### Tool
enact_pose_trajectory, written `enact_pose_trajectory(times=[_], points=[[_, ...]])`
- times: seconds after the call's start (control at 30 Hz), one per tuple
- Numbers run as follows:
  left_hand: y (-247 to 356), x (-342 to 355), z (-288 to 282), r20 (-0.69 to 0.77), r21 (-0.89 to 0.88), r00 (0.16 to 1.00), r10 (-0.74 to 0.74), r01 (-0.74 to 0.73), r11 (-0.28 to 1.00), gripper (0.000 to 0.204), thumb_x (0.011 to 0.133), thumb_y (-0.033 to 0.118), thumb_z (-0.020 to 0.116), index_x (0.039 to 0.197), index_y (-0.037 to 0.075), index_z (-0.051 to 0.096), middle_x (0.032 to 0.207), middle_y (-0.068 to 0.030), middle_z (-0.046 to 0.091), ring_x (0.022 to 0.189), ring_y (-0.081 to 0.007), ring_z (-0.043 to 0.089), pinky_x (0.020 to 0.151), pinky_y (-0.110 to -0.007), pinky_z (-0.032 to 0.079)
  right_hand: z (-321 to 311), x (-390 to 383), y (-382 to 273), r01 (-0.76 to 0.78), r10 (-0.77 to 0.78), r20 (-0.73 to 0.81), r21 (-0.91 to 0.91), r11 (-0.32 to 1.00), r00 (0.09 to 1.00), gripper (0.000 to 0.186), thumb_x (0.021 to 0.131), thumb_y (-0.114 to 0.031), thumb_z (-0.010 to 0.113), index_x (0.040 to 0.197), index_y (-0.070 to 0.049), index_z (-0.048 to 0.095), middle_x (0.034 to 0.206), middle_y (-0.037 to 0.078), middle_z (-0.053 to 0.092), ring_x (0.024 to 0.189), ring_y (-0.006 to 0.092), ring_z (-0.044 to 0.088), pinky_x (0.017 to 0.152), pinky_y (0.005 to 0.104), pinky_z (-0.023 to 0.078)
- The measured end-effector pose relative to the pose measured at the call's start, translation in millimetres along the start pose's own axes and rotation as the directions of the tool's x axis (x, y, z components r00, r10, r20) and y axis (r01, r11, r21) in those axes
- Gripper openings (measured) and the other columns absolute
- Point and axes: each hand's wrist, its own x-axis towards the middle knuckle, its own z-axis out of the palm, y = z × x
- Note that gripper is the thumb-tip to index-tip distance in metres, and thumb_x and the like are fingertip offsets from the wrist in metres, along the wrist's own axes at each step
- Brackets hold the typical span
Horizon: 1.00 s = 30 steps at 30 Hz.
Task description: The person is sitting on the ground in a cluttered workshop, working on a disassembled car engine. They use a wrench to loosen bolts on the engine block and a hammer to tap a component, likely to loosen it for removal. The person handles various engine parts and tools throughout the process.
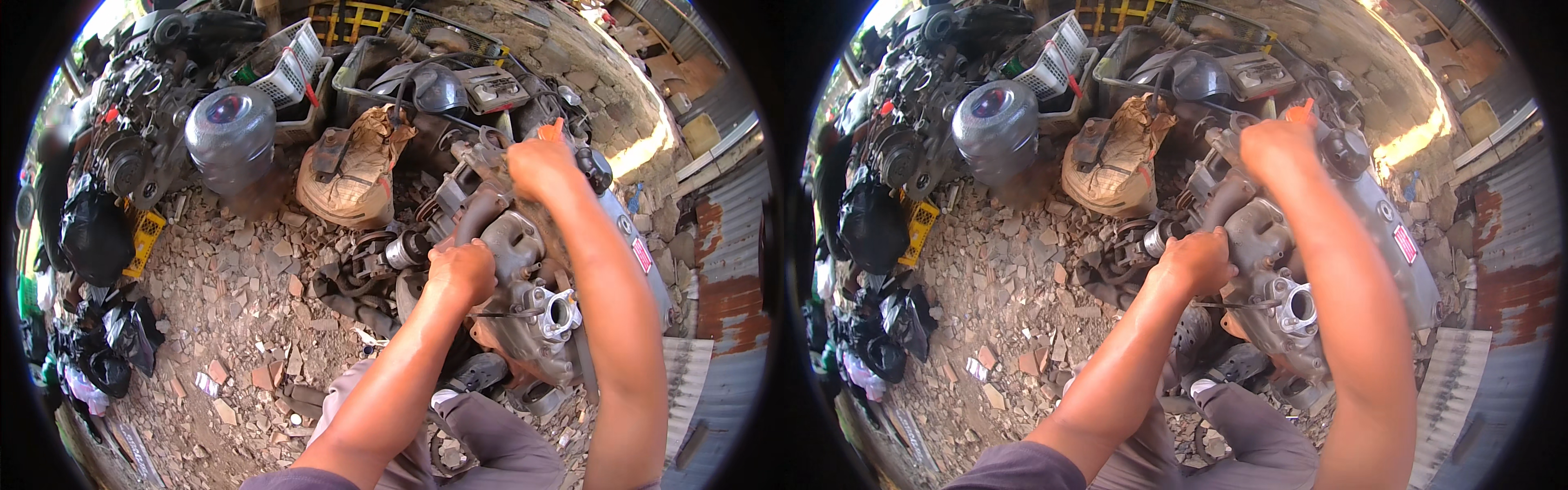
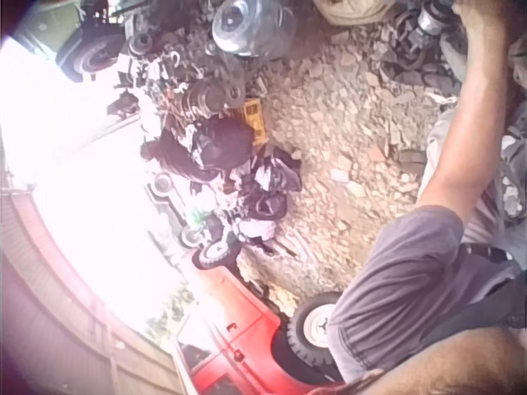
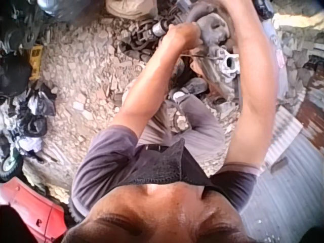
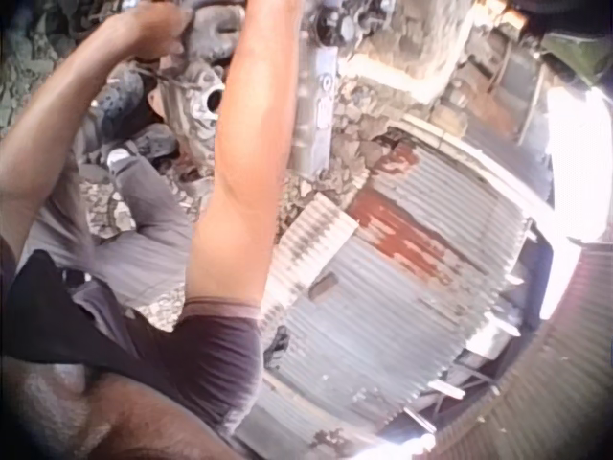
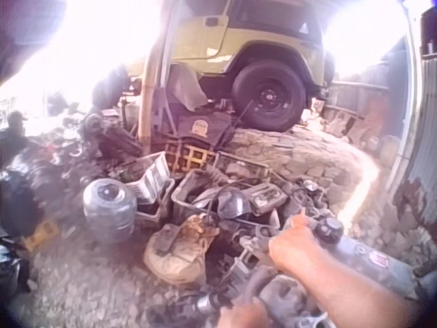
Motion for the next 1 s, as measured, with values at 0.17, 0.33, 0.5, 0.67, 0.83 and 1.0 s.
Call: enact_pose_trajectory(times=[0.17,0.33,0.5,0.67,0.83,1.0], points=[[1,0,2,-0.005,0.002,1.0,-0.005,0.005,1.0,0.058,0.09,0.031,0.065,0.13,-0.006,0.046,0.127,-0.0227,0.06,0.123,-0.0369,0.054,0.103,-0.057,0.038,-1,7,-2,-0.008,0.007,0.08,0.015,1.0,0.997,0.018,0.071,-0.006,0.066,0.087,-0.003,0.073,0.093,0.019,0.071,0.092,0.0343,0.069,0.078,0.0425,0.055],[-1,1,5,-0.027,0.015,0.999,-0.022,0.022,1.0,0.058,0.089,0.027,0.064,0.134,-0.005,0.045,0.125,-0.0203,0.062,0.122,-0.0347,0.055,0.104,-0.054,0.037,33,-16,37,-0.016,0.009,0.027,0.268,0.963,1.0,0.021,0.08,-0.014,0.066,0.095,-0.002,0.072,0.093,0.023,0.069,0.091,0.0375,0.068,0.083,0.0439,0.053],[4,2,7,-0.034,0.021,0.999,-0.036,0.036,0.999,0.061,0.085,0.013,0.06,0.141,-0.004,0.042,0.125,-0.0175,0.064,0.118,-0.0326,0.06,0.105,-0.051,0.035,93,-64,48,-0.076,0.08,0.019,0.588,0.805,0.997,0.029,0.093,-0.024,0.056,0.109,-0.002,0.066,0.099,0.027,0.066,0.095,0.0416,0.065,0.086,0.0457,0.05],[7,0,3,-0.008,0.023,0.999,-0.048,0.048,0.999,0.06,0.084,0.009,0.059,0.14,-0.005,0.043,0.123,-0.0172,0.065,0.116,-0.0321,0.062,0.104,-0.051,0.036,76,-65,33,-0.175,0.128,0.145,0.376,0.91,0.981,0.026,0.093,-0.026,0.057,0.109,-0.009,0.068,0.102,0.022,0.068,0.099,0.0404,0.063,0.087,0.049,0.049],[4,2,4,-0.014,0.064,0.999,-0.045,0.046,0.997,0.054,0.089,0.025,0.065,0.13,-0.006,0.048,0.121,-0.0205,0.063,0.121,-0.0343,0.056,0.099,-0.05,0.041,50,-75,38,-0.092,0.041,0.132,0.412,0.906,0.99,0.026,0.091,-0.024,0.06,0.11,-0.008,0.069,0.099,0.023,0.068,0.095,0.041,0.064,0.086,0.0483,0.049],[3,2,8,-0.089,-0.019,0.995,-0.038,0.037,0.999,0.054,0.083,0.011,0.061,0.134,-0.005,0.049,0.118,-0.0162,0.068,0.112,-0.0312,0.064,0.102,-0.051,0.037,32,-73,37,-0.095,0.111,-0.019,0.386,0.917,0.994,0.023,0.088,-0.021,0.064,0.107,-0.01,0.072,0.098,0.022,0.069,0.094,0.0392,0.066,0.085,0.0464,0.051]])
